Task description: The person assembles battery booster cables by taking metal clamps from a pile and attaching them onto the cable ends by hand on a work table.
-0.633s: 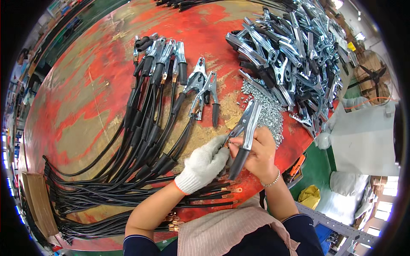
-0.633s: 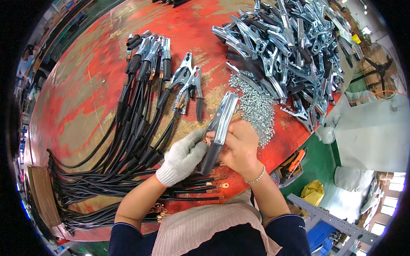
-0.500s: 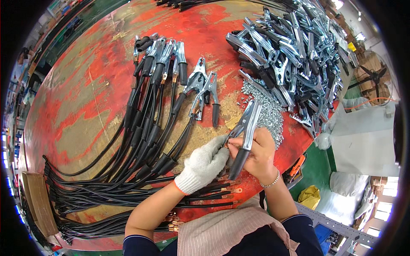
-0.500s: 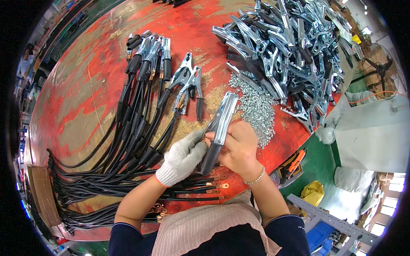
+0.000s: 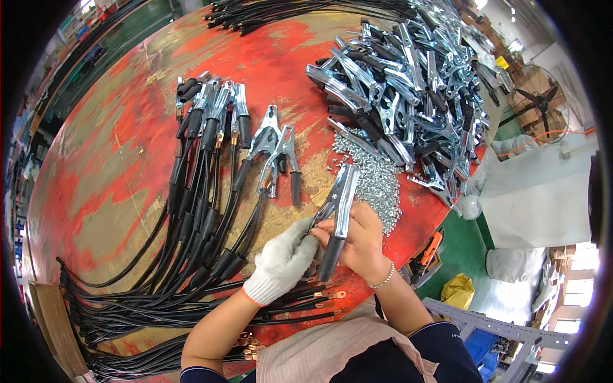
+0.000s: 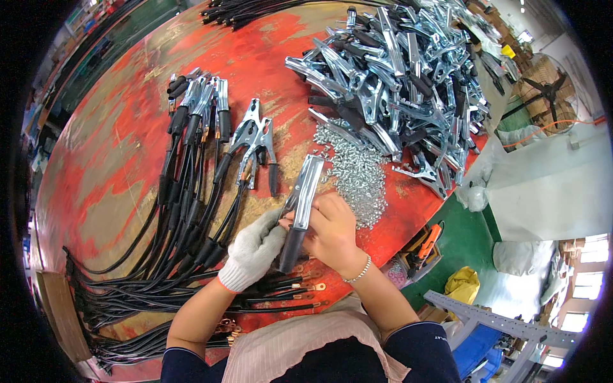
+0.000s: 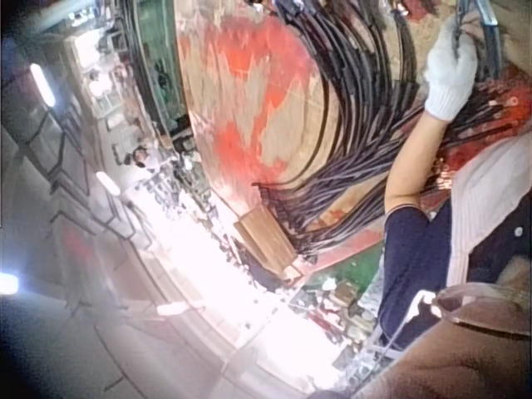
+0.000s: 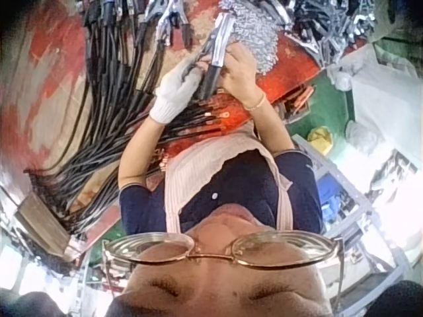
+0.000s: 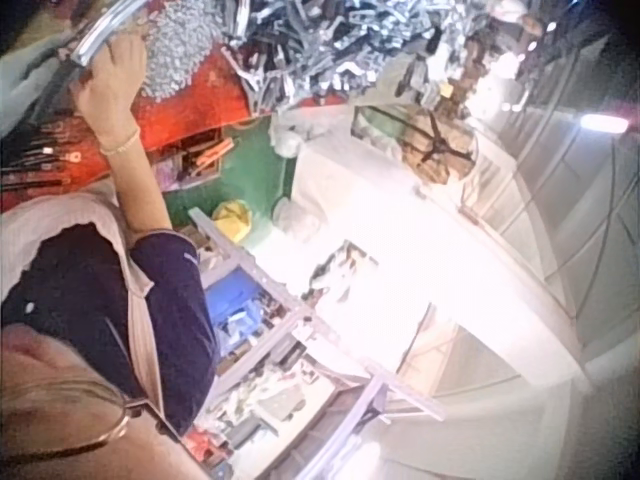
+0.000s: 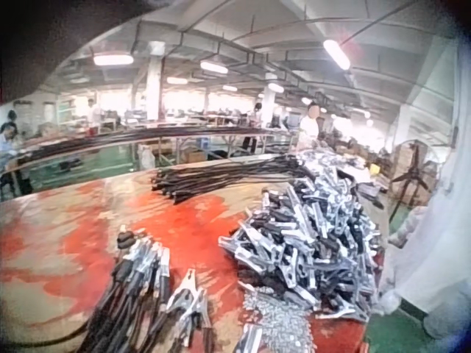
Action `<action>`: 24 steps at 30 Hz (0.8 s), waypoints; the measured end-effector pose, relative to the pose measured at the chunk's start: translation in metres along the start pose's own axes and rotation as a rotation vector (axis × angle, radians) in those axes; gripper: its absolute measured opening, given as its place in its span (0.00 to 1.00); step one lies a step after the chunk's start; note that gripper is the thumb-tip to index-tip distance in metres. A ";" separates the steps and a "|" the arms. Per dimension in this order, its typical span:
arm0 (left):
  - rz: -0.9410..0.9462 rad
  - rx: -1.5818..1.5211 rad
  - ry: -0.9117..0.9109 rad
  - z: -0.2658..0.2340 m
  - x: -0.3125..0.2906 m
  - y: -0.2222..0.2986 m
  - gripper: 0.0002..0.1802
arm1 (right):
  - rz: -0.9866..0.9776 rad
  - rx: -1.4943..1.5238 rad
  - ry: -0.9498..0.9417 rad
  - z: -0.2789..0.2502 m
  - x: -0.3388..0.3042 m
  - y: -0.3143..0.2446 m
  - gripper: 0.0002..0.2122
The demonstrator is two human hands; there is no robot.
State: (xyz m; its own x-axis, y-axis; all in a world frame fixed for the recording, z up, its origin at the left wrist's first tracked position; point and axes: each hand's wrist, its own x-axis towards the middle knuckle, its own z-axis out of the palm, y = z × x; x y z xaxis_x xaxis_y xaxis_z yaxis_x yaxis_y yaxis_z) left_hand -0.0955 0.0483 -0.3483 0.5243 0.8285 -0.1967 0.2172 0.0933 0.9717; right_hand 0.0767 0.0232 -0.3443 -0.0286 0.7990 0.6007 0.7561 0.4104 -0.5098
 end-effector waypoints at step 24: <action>0.090 0.190 0.025 0.002 -0.003 0.000 0.18 | -0.107 0.001 0.011 -0.004 -0.015 0.005 0.14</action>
State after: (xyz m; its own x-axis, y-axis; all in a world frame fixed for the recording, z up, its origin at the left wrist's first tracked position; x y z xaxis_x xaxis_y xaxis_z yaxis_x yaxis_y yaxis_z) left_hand -0.0958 0.0444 -0.3484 0.5282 0.8426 -0.1046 0.3227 -0.0853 0.9427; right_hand 0.0836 0.0112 -0.3531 -0.1021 0.7458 0.6583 0.7481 0.4938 -0.4433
